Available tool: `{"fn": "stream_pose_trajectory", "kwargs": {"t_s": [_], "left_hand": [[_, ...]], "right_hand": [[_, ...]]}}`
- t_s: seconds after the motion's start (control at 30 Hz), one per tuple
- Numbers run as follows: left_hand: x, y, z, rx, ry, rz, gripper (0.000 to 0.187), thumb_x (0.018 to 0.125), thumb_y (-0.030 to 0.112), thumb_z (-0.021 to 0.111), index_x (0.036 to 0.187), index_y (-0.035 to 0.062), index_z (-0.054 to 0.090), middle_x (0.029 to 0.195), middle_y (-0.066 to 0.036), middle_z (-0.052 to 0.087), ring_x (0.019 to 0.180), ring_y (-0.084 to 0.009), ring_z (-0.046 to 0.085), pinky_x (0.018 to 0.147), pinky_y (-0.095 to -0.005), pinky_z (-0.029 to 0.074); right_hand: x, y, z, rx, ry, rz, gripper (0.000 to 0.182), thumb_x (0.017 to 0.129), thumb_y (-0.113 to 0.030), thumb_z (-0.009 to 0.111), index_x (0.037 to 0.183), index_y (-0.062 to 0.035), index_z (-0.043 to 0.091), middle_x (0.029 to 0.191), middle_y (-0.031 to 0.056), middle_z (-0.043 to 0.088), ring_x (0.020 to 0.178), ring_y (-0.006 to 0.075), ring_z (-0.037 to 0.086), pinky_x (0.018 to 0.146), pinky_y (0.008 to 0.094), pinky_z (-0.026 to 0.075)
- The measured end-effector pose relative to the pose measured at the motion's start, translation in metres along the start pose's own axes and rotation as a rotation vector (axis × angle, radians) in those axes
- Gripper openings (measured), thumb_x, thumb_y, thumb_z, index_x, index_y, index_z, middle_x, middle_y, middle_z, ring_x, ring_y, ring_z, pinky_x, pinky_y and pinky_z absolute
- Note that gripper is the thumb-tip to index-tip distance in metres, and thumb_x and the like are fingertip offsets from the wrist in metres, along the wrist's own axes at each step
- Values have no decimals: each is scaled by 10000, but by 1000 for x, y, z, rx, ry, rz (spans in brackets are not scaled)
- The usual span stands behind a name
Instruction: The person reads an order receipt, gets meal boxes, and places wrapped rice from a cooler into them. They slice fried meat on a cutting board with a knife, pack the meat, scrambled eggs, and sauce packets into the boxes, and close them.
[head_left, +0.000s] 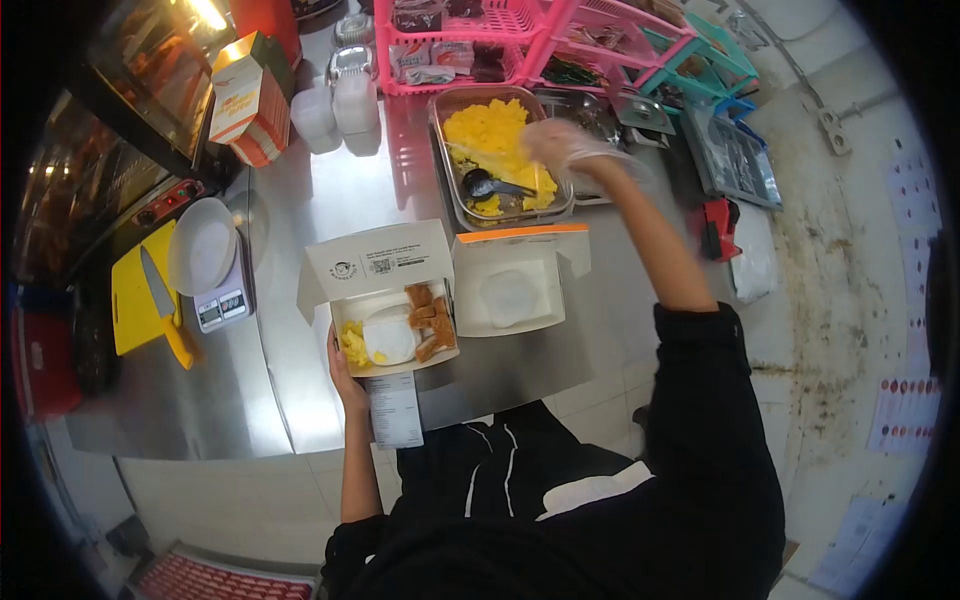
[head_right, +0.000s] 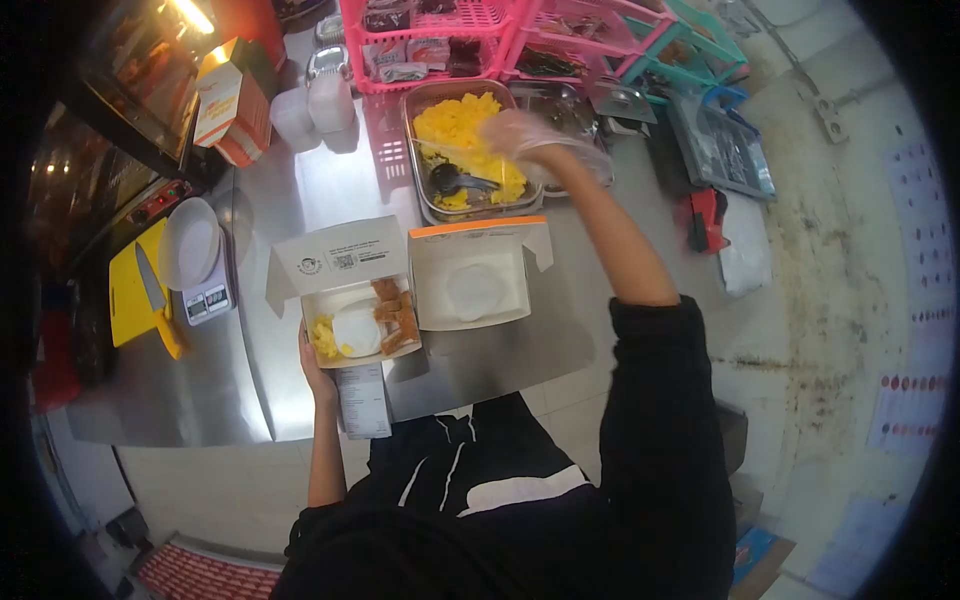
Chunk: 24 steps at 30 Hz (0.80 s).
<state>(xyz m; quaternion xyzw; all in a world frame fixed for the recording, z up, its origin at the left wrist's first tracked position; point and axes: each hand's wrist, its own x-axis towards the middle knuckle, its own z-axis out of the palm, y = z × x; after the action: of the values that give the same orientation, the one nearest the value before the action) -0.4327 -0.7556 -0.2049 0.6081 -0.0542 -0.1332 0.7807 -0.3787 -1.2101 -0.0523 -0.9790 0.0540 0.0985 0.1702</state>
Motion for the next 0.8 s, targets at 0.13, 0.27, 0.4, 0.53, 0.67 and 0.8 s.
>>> {"fn": "stream_pose_trajectory", "kwargs": {"t_s": [0.13, 0.27, 0.4, 0.53, 0.67, 0.8], "left_hand": [[-1, -3, 14, 38, 27, 44, 610, 908, 398, 312, 1340, -24, 223, 1324, -168, 338, 1219, -258, 360, 1009, -350, 288], [-10, 18, 35, 363, 27, 1, 632, 900, 447, 286, 1340, -4, 232, 1349, -170, 312, 1260, -253, 297, 1035, -362, 227], [-50, 32, 31, 427, 320, 83, 654, 884, 499, 275, 1334, 25, 253, 1359, -149, 313, 1281, -246, 264, 1045, -380, 171], [-107, 35, 16, 432, 558, 95, 678, 867, 551, 264, 1329, 54, 274, 1368, -128, 314, 1302, -238, 230, 1056, -398, 116], [-145, 25, -1, 370, 700, 81, 670, 865, 564, 257, 1321, 74, 294, 1368, -118, 321, 1310, -235, 219, 1059, -415, 94], [-171, 28, -10, 363, 761, 26, 612, 885, 518, 267, 1310, 81, 310, 1359, -119, 335, 1300, -243, 238, 1050, -434, 130]], "right_hand": [[-13, 128, 16, -298, 256, 363, 225, 719, -280, 514, 760, -102, 646, 817, 149, 622, 774, 318, 591, 711, 397, 467], [6, 169, 52, -411, 463, 196, 390, 695, -304, 600, 1029, -105, 577, 937, 177, 593, 875, 324, 570, 741, 437, 460], [21, 168, 55, -585, 458, -4, 352, 734, -306, 596, 1006, -87, 551, 869, 175, 586, 818, 316, 585, 684, 434, 476], [27, 169, 50, -504, 383, 22, 213, 806, -245, 502, 813, -41, 561, 780, 203, 591, 790, 337, 593, 677, 464, 455], [17, 134, 44, -303, 454, -60, 195, 795, -215, 521, 837, -29, 561, 844, 251, 574, 881, 355, 572, 737, 471, 444], [30, 149, 52, -415, 342, 41, 192, 807, -188, 488, 889, -40, 577, 835, 260, 580, 864, 359, 581, 753, 460, 456]]}}
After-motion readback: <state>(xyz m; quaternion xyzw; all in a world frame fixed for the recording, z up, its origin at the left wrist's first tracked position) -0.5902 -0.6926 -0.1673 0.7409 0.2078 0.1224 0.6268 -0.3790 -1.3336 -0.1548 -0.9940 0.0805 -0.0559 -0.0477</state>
